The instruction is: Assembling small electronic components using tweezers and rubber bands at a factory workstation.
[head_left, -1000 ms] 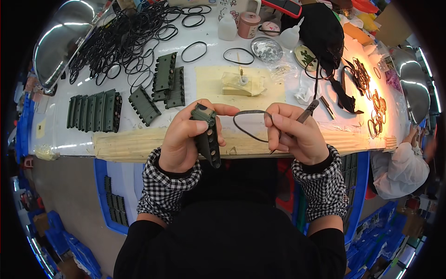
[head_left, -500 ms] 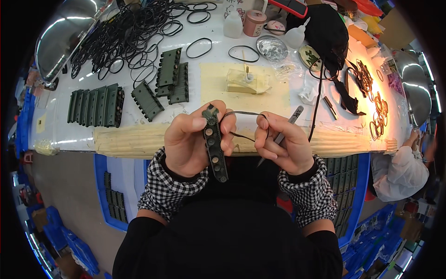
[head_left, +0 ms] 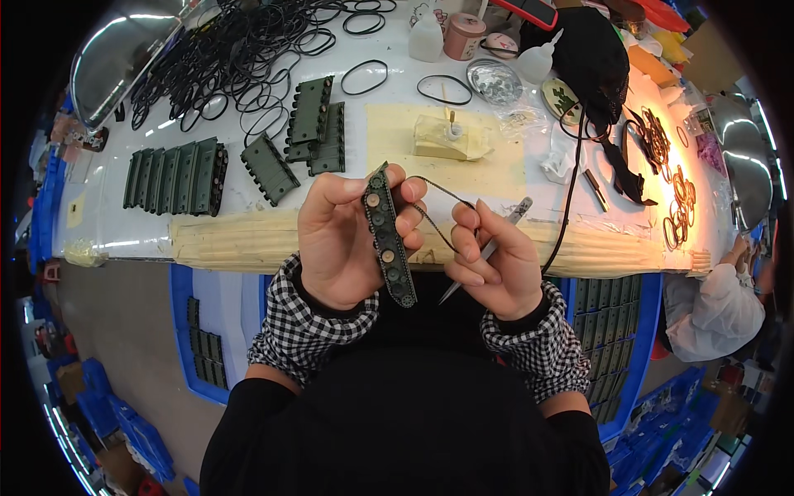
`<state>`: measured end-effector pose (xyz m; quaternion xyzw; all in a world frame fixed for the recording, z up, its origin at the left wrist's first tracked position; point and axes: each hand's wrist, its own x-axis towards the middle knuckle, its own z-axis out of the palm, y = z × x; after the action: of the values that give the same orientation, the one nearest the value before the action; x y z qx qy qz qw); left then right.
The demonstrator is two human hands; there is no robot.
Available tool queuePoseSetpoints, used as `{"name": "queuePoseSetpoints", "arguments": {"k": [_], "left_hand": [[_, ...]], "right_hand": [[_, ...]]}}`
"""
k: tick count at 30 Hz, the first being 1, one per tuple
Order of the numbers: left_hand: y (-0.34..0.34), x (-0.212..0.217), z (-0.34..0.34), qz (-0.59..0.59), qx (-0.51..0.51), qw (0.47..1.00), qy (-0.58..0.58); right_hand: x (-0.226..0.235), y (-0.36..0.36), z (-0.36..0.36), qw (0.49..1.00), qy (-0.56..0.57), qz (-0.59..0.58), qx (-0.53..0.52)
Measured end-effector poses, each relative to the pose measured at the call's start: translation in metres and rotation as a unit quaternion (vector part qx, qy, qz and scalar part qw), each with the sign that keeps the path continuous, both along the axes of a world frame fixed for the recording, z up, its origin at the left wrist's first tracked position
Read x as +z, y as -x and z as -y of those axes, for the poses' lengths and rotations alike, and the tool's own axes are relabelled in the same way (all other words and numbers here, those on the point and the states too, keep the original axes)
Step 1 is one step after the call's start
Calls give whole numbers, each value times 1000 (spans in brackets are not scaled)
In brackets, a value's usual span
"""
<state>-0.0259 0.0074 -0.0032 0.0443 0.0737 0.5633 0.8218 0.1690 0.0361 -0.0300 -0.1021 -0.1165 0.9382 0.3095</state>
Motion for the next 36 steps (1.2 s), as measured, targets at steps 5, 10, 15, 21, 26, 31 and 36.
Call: {"name": "queuePoseSetpoints", "arguments": {"k": [5,10,15,21,26,31,36], "left_hand": [[1,-1,1,8,-8,1000,2],[0,-2,2,7,-5,1000,7],[2,-1,6,-180,31,983,-13],[2,-13,7,-172,42,984,-21],[0,-16,2,-111,-5,993,-47],[-1,-15,3,-162,12,986,-36],[-9,-6,6,-244,56,967,45]], "right_hand": [[2,1,-2,1000,0,27,-15],[7,4,-1,996,-1,84,-24],[15,-2,-3,972,-125,185,-76],[27,-6,-3,940,-182,251,-142],[27,-14,-3,941,-190,219,-172],[25,-16,-3,942,-189,217,-174],[27,-12,0,923,-181,261,-216]]}}
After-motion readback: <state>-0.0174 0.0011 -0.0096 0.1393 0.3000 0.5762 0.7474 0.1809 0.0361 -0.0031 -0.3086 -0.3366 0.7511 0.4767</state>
